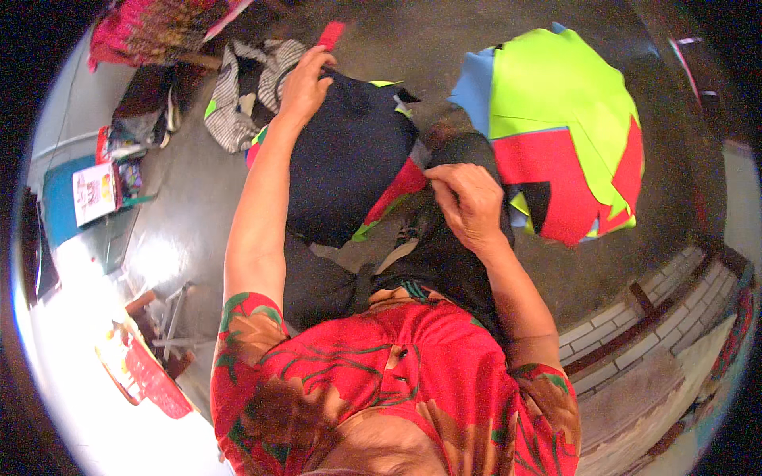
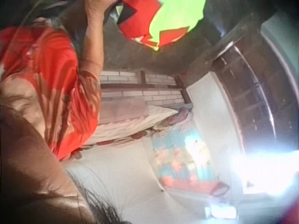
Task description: The person sits on the floor and arranges various colored fabric pieces into two separate piles. They pick up pieces, fold them, and place them onto the piles, occasionally adjusting the arrangement.
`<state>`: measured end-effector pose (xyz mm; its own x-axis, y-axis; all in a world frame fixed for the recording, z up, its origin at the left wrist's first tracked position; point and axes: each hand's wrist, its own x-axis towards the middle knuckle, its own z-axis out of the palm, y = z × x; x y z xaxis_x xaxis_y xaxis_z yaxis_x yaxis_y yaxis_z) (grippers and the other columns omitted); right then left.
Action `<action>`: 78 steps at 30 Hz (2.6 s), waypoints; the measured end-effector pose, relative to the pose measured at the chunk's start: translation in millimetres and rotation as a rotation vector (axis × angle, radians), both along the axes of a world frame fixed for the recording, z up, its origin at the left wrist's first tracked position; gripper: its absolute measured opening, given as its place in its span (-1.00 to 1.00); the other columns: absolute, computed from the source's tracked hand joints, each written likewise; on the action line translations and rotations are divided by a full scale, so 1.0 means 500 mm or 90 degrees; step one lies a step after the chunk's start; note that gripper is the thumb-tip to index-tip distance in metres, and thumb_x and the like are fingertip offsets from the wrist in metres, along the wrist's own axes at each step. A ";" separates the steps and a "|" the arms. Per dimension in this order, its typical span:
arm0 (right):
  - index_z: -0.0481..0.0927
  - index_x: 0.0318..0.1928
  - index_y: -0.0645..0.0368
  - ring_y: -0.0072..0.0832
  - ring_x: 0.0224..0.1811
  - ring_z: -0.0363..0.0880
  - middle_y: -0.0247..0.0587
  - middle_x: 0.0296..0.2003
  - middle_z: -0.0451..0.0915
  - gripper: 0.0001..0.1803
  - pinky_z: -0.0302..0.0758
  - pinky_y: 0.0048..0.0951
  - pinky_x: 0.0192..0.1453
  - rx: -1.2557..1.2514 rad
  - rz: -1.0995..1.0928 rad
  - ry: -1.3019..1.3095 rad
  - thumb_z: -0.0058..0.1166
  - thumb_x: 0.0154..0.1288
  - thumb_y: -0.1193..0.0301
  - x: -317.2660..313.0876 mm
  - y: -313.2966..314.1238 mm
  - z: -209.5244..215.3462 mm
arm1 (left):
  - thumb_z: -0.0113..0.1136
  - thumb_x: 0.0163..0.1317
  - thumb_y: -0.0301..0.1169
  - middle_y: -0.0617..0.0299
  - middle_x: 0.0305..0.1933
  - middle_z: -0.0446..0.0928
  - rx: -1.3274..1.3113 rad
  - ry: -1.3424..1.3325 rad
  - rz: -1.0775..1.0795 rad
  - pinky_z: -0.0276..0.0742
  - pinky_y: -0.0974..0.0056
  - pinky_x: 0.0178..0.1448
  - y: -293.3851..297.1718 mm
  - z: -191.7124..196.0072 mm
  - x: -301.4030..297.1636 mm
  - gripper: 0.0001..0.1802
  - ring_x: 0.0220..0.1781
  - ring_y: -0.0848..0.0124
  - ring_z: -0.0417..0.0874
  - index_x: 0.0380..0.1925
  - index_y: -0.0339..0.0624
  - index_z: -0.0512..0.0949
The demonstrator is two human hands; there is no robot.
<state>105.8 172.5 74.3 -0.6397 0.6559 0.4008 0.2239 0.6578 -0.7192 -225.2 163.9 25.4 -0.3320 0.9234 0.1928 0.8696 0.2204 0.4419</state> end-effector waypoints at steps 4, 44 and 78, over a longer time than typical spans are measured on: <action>0.60 -0.33 0.10 -0.31 -0.36 0.58 -0.26 -0.40 0.61 -0.87 0.44 -0.35 -0.29 0.007 0.010 0.028 0.18 0.06 0.55 0.002 0.002 -0.003 | 0.23 0.03 -0.51 0.00 0.33 0.20 0.082 0.070 0.031 0.35 0.11 0.25 -0.044 -0.017 0.039 -0.51 0.27 0.01 0.35 0.03 -0.11 0.40; 0.51 0.10 0.10 -0.18 0.11 0.49 -0.11 0.09 0.50 -0.48 0.43 -0.24 0.15 0.141 -0.355 -0.263 0.22 0.12 0.21 0.361 0.265 0.009 | 0.21 0.14 -0.42 -0.04 0.31 0.28 0.010 -0.125 0.192 0.20 0.06 0.35 -0.501 -0.021 0.323 -0.61 0.30 0.03 0.32 0.00 -0.20 0.49; 0.54 -0.14 0.09 -0.08 -0.15 0.57 -0.08 -0.26 0.60 -0.76 0.48 -0.19 -0.11 0.267 -0.587 -0.042 -0.06 0.20 0.60 0.401 0.367 -0.002 | 0.21 0.12 -0.48 0.01 0.17 0.45 0.013 -0.157 0.225 0.28 0.14 0.32 -0.509 -0.049 0.310 -0.70 0.22 0.09 0.43 -0.09 -0.17 0.55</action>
<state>306.4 356.1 73.4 0.0155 0.7192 0.6946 0.8028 0.4052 -0.4374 -70.4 -90.6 1.0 -0.6652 0.7417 0.0856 0.6102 0.4740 0.6349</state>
